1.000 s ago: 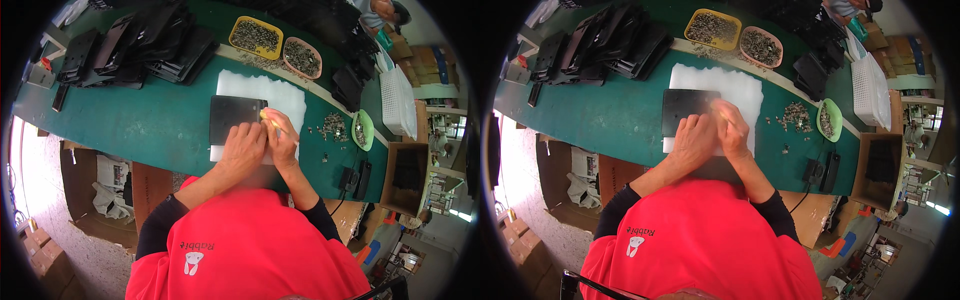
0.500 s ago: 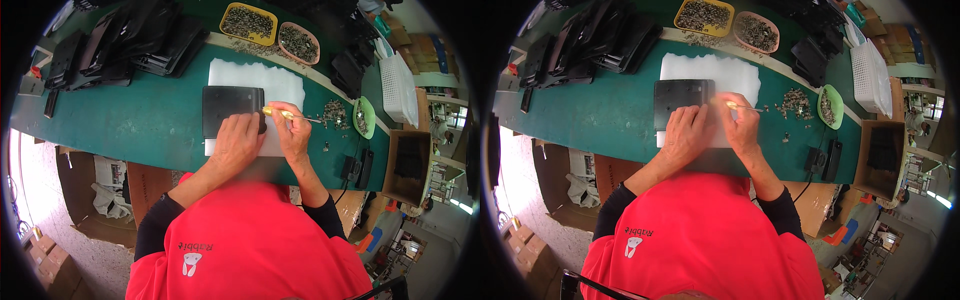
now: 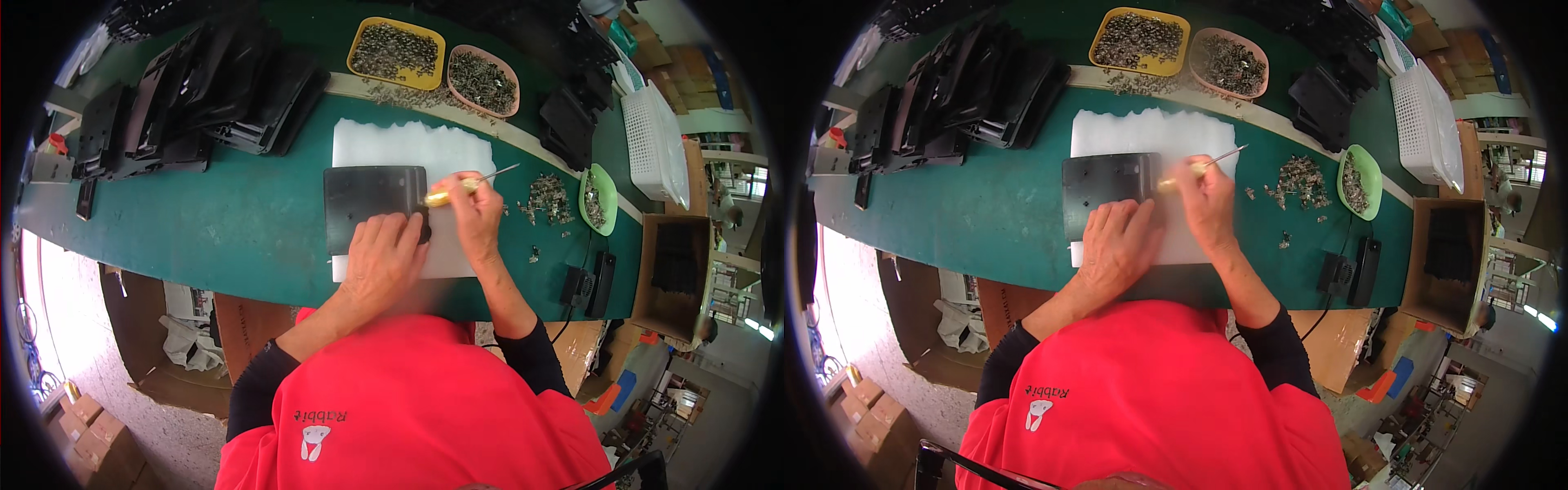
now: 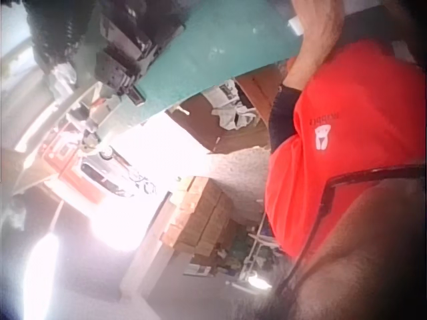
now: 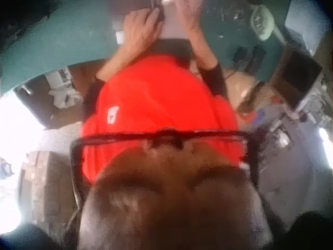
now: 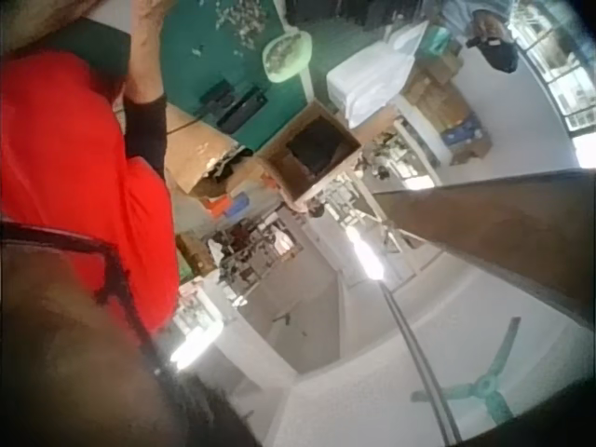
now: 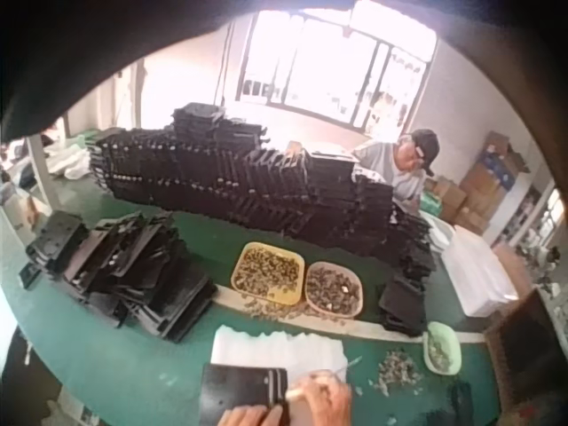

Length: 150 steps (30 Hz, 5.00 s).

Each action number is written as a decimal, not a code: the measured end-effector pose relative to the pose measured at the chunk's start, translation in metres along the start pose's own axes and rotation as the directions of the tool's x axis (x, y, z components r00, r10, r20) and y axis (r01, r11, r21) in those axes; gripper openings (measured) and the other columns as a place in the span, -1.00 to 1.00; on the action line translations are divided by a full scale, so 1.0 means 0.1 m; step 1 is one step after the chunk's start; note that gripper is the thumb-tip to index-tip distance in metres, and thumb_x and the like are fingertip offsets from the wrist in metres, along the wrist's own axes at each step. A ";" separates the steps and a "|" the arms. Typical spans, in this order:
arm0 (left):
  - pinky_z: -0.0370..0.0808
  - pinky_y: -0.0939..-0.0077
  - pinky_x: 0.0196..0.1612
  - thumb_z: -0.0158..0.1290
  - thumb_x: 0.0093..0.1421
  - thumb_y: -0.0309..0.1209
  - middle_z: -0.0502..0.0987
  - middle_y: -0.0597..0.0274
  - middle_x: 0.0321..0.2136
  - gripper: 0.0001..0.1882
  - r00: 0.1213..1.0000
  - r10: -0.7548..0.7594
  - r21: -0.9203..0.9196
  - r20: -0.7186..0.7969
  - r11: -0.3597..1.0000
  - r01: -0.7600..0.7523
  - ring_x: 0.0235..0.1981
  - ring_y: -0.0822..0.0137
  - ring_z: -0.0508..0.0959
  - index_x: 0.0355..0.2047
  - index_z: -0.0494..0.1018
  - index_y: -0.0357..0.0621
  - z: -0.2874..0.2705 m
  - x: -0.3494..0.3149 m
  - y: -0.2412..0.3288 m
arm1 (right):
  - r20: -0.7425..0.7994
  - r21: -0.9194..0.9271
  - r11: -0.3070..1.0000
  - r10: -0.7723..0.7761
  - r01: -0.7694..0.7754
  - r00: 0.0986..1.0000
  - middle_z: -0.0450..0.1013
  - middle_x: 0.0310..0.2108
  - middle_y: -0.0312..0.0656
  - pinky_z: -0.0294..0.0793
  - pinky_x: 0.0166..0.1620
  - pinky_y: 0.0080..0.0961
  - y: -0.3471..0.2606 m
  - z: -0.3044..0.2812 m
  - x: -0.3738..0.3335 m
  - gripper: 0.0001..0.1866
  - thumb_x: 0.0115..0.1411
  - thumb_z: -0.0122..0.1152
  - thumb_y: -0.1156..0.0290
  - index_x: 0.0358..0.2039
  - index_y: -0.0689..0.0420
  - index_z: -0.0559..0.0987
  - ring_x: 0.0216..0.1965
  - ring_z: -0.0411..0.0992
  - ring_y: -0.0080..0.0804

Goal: The person uses a screwdriver to fasten screws into black rectangular electronic components placed on a white foam sheet. They repeatedly pick up screws from a nearby tray, align them with the screw holes on the device, and tighten them. The person handles multiple identical components one by one, moving the finished units to a stack on the left side of the table.

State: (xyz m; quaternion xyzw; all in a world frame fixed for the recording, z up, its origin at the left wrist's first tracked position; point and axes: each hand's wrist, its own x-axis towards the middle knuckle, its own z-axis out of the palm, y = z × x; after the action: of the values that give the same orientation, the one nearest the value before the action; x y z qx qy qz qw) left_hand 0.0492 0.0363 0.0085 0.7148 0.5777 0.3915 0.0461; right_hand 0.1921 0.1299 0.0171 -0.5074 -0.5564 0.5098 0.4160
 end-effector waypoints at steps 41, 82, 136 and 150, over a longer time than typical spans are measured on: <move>0.40 0.17 -0.11 0.20 -0.05 -0.61 0.43 -0.03 -0.18 -0.55 0.985 0.119 -0.149 -0.126 0.979 -0.137 -0.18 -0.01 0.44 -0.09 0.41 -0.26 -0.06 0.16 0.23 | 0.193 -0.110 0.987 0.141 -0.121 0.971 0.45 -0.55 -0.38 0.21 -0.69 -0.74 -0.64 -0.61 -0.05 -0.71 0.21 0.23 0.24 -0.22 0.21 0.54 -0.68 0.29 -0.75; 0.41 0.22 -0.03 0.18 -0.02 -0.56 0.48 0.05 -0.23 -0.78 0.836 -0.015 0.247 -0.549 0.952 0.179 -0.11 0.04 0.47 -0.31 0.50 -0.19 -1.66 0.59 -1.02 | 0.235 -0.972 -0.142 -0.515 0.188 0.824 0.37 -0.12 -0.20 0.59 -0.19 -0.28 -0.54 -1.33 1.23 -0.48 0.04 0.38 0.13 -0.01 0.05 0.54 -0.08 0.39 -0.19; 0.55 0.40 -0.41 0.26 -0.03 -0.08 0.53 -0.16 -0.20 -0.41 0.830 0.085 0.374 0.551 0.864 -0.337 -0.19 -0.04 0.57 -0.25 0.49 -0.45 0.10 0.40 0.75 | 0.256 -0.751 0.529 -0.319 0.395 0.913 0.50 -0.45 -0.16 0.49 -0.37 -0.39 0.01 -1.21 -0.01 -0.90 0.07 0.29 0.52 -0.37 0.18 0.57 -0.44 0.51 -0.23; 0.52 0.36 -0.26 0.15 0.13 -0.47 0.55 0.09 -0.37 -0.85 0.894 -0.271 -0.529 0.358 0.730 0.433 -0.35 0.19 0.59 -0.29 0.54 -0.25 0.04 0.55 0.24 | 0.320 -0.174 0.961 -0.149 0.213 0.936 0.59 -0.44 -0.16 0.41 -0.57 -0.66 -0.34 -0.67 -0.20 -0.90 0.13 0.24 0.59 -0.31 0.27 0.62 -0.52 0.57 -0.49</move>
State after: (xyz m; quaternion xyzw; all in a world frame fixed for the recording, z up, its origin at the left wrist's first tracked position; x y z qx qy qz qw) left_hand 0.0716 0.0771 0.0457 0.5841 0.5398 0.4407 0.4162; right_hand 0.2553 0.1207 0.0610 -0.4095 -0.7080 0.4807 0.3161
